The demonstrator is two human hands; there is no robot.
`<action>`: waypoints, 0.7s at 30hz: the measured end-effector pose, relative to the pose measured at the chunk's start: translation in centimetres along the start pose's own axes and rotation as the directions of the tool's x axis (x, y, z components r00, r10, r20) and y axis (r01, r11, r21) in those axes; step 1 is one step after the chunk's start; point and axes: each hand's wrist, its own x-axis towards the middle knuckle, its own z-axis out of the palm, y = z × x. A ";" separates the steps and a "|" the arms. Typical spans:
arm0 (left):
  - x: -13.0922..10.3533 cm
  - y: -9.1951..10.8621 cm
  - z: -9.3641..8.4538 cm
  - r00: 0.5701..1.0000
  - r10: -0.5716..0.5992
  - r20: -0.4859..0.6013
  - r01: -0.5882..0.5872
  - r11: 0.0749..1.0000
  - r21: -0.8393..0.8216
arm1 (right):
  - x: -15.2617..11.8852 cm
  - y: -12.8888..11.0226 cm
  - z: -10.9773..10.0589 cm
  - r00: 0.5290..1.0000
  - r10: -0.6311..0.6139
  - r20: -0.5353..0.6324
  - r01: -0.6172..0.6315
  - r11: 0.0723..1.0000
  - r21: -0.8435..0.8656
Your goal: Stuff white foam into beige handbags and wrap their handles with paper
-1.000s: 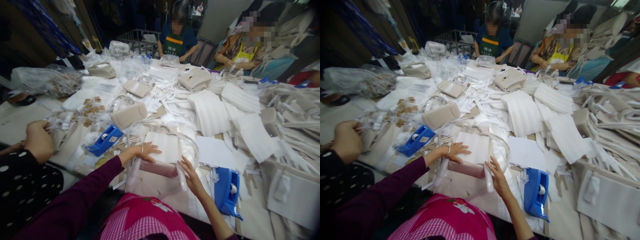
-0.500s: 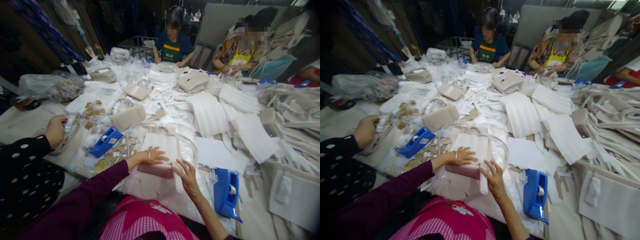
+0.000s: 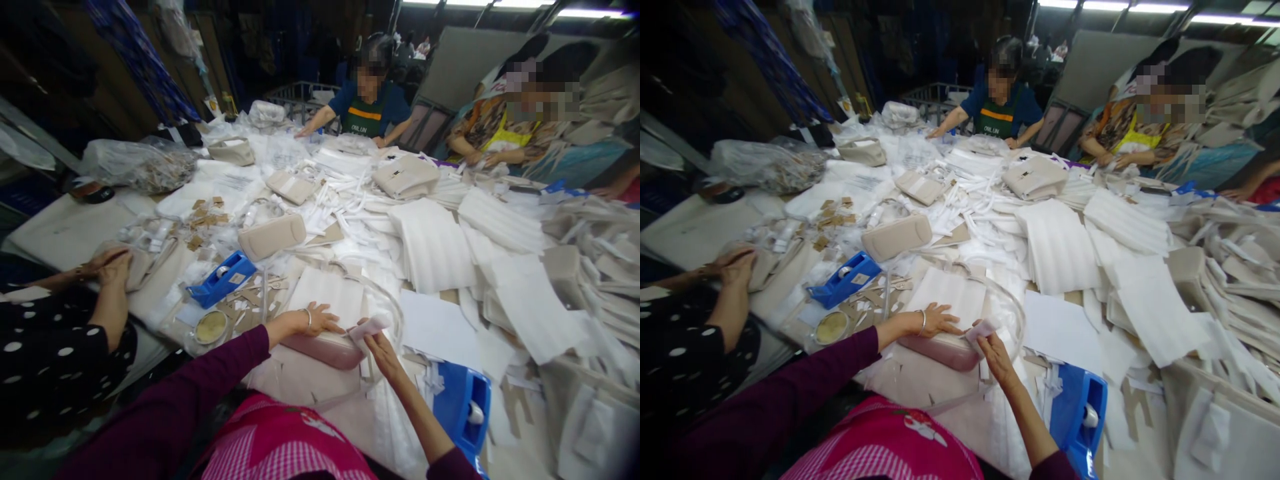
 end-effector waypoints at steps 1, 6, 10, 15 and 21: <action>0.1 0.1 0.1 1.000 -0.007 -0.002 0.007 1.000 -0.001 | 0.2 -0.1 0.1 1.000 0.014 -0.004 -0.014 1.000 0.025; 0.6 0.5 0.6 1.000 -0.001 -0.003 0.001 0.996 0.085 | 1.7 0.2 1.0 0.983 0.090 -0.159 -0.078 0.994 0.075; 0.1 0.2 0.4 1.000 0.022 -0.015 -0.021 0.993 0.115 | 3.9 1.9 2.4 0.954 0.071 -0.292 -0.110 0.987 -0.119; -0.9 0.1 -0.5 0.997 0.057 -0.059 -0.049 0.991 0.121 | 5.2 3.4 4.3 0.927 -0.031 -0.373 -0.135 0.901 -0.412; -1.3 -0.2 -0.7 0.997 -0.057 -0.059 0.065 0.989 0.133 | 3.7 3.1 0.0 0.826 -0.035 -0.562 -0.291 0.828 -0.479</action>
